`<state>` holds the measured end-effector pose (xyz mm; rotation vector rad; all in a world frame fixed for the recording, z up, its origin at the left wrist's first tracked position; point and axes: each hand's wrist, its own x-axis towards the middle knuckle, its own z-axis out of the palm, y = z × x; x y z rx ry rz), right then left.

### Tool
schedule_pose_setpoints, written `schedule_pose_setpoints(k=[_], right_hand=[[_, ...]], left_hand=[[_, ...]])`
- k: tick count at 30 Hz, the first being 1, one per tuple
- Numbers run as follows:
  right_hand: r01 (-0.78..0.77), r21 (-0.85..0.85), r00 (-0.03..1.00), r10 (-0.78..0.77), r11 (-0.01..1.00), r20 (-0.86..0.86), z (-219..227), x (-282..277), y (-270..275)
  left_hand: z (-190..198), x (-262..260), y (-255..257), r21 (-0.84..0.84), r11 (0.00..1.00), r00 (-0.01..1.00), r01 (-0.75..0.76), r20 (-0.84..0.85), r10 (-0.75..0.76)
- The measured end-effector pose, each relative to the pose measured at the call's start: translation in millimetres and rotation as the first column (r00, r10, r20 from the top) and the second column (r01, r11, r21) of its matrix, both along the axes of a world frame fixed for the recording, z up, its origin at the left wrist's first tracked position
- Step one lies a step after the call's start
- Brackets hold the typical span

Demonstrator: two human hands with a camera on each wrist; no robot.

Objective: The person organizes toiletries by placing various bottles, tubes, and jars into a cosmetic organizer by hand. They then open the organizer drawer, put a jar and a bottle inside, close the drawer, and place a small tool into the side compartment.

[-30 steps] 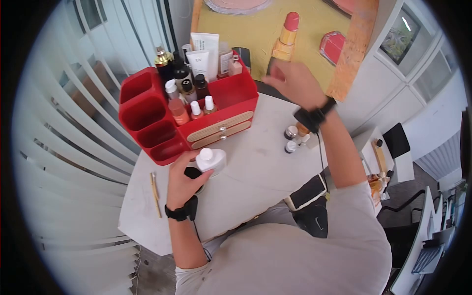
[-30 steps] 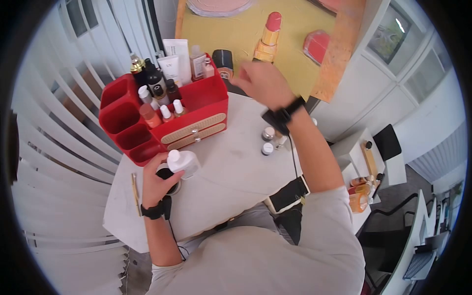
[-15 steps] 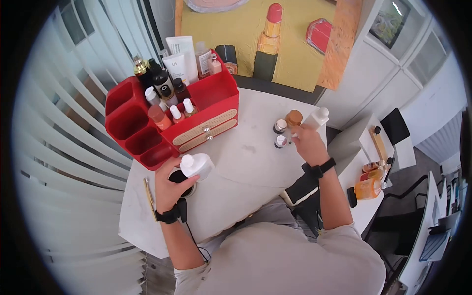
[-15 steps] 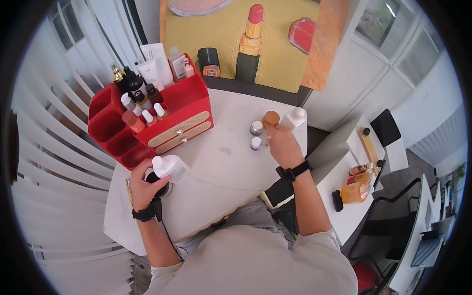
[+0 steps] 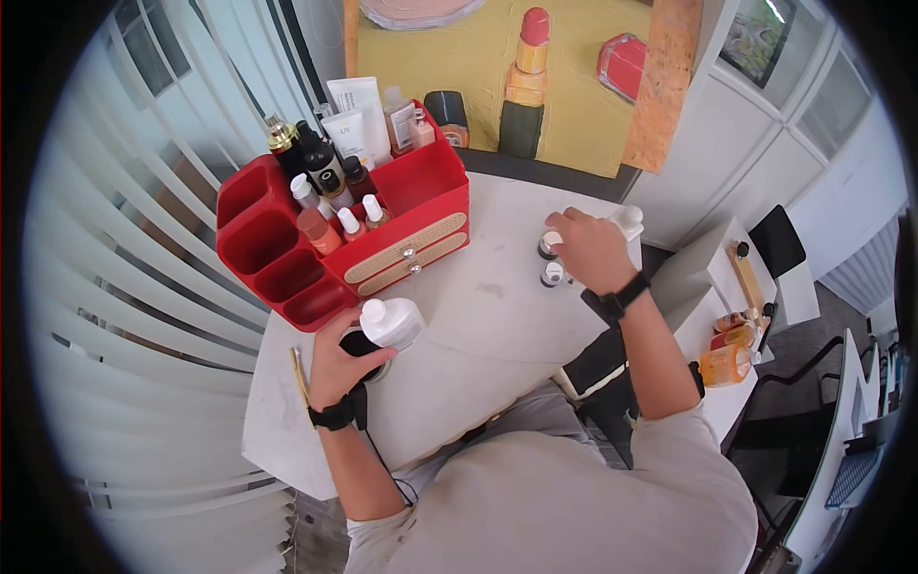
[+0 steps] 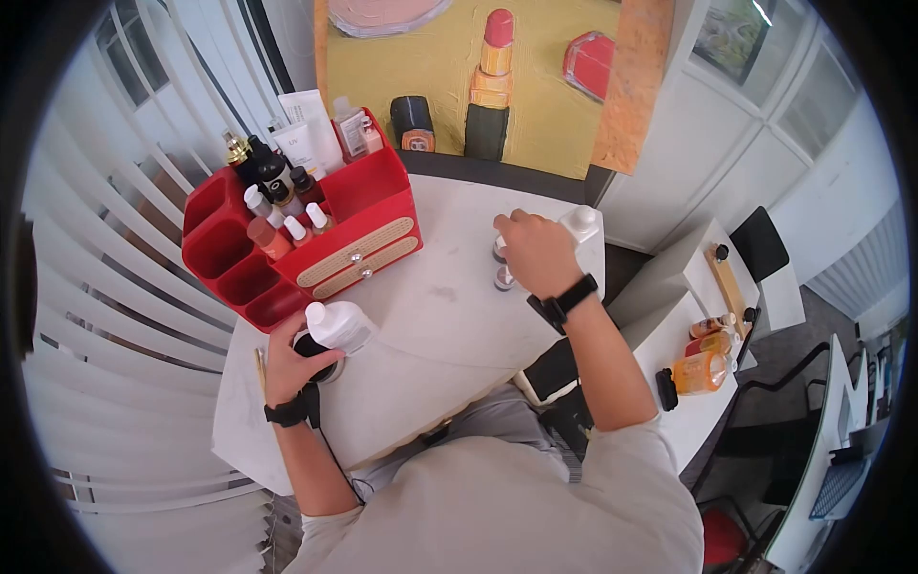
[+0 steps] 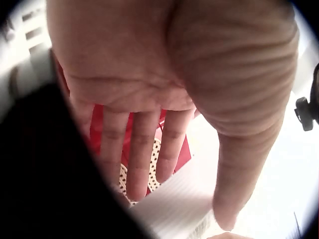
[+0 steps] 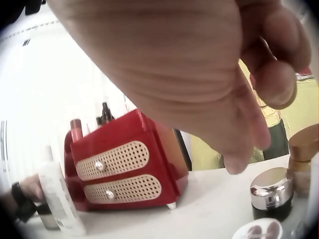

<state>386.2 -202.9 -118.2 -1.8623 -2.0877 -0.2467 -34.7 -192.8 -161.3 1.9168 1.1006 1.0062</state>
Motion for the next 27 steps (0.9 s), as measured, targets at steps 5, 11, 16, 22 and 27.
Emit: schedule_pose_setpoints(k=[5, 11, 16, 22, 27], right_hand=[[0.052, -0.194, 0.970, -0.003, 0.980, 0.242, 5, -21, -9], [-0.059, -0.146, 0.967, 0.093, 0.987, 0.239, -41, -48, -17], [-0.485, -0.257, 0.871, 0.434, 0.836, -0.231, 2, -72, 3], [-0.358, 0.342, 0.790, 0.477, 0.869, -0.386, 109, -99, 93], [-0.360, 0.158, 0.923, 0.375, 0.920, -0.081, 107, -129, 182]], left_hand=[[11, -8, -3, 0.043, 0.998, 0.997, -0.035, 0.064, 0.032], [11, -7, -4, 0.086, 0.992, 0.993, -0.089, 0.082, 0.082], [12, -9, -3, 0.091, 0.993, 0.994, -0.078, 0.089, 0.070], [4, -10, 1, 0.109, 0.992, 0.992, -0.069, 0.109, 0.057], [9, -6, -1, 0.125, 0.992, 0.998, -0.016, 0.060, 0.009]])
